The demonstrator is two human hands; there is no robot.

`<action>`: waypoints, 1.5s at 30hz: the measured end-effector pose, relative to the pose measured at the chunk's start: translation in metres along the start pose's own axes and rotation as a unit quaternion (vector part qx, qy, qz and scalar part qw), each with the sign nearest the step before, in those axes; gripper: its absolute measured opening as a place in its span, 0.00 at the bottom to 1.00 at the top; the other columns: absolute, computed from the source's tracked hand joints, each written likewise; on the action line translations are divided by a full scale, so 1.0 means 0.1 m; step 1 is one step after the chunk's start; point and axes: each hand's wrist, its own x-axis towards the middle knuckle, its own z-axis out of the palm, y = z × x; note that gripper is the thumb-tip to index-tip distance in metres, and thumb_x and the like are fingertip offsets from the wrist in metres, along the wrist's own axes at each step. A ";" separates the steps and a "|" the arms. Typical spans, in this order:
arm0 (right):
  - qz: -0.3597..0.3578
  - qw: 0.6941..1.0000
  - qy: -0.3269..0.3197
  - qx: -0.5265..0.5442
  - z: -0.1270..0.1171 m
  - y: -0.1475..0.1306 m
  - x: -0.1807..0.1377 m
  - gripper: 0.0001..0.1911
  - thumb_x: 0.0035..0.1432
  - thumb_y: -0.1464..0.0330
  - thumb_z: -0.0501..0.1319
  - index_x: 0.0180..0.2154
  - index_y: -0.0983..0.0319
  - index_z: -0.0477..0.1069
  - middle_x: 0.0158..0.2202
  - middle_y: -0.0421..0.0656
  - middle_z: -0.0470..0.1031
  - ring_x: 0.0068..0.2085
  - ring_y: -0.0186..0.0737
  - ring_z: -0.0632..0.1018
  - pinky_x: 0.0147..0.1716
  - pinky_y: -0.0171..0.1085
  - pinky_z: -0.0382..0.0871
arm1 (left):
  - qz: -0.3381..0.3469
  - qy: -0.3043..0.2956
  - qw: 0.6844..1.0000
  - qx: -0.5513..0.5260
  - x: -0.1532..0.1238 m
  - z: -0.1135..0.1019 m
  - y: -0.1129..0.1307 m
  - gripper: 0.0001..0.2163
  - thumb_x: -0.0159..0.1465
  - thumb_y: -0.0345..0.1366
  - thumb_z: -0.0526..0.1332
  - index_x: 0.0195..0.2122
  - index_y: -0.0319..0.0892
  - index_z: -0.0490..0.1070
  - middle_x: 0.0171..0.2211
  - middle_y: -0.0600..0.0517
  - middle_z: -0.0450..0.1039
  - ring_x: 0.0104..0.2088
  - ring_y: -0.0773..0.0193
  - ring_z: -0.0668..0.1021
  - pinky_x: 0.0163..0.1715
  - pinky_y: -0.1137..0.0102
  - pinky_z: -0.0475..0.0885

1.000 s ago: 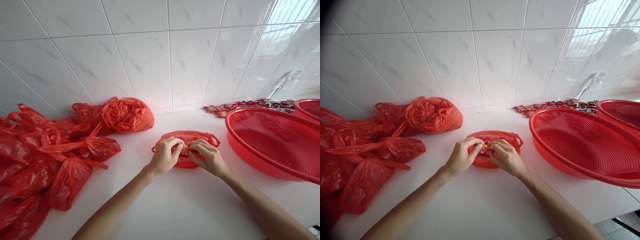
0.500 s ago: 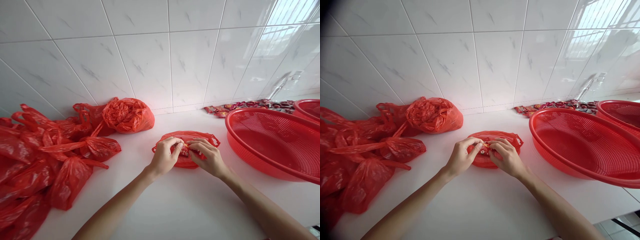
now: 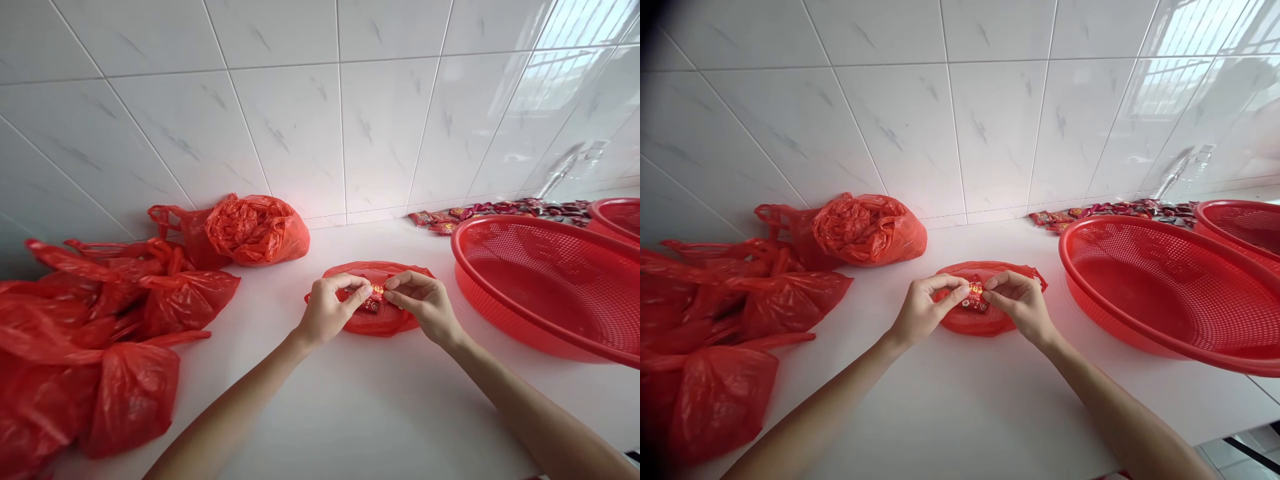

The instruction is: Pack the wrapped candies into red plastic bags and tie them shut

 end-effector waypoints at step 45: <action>0.066 0.977 0.052 -0.196 -0.46 0.00 0.31 0.16 0.52 0.55 0.64 0.30 0.62 0.74 0.22 0.40 0.73 0.22 0.36 0.73 0.23 0.36 0.70 | -0.160 0.002 0.958 0.238 0.20 -0.99 0.18 0.31 0.54 0.30 0.61 0.62 0.45 0.69 0.59 0.46 0.74 0.41 0.54 0.83 0.44 0.63 0.78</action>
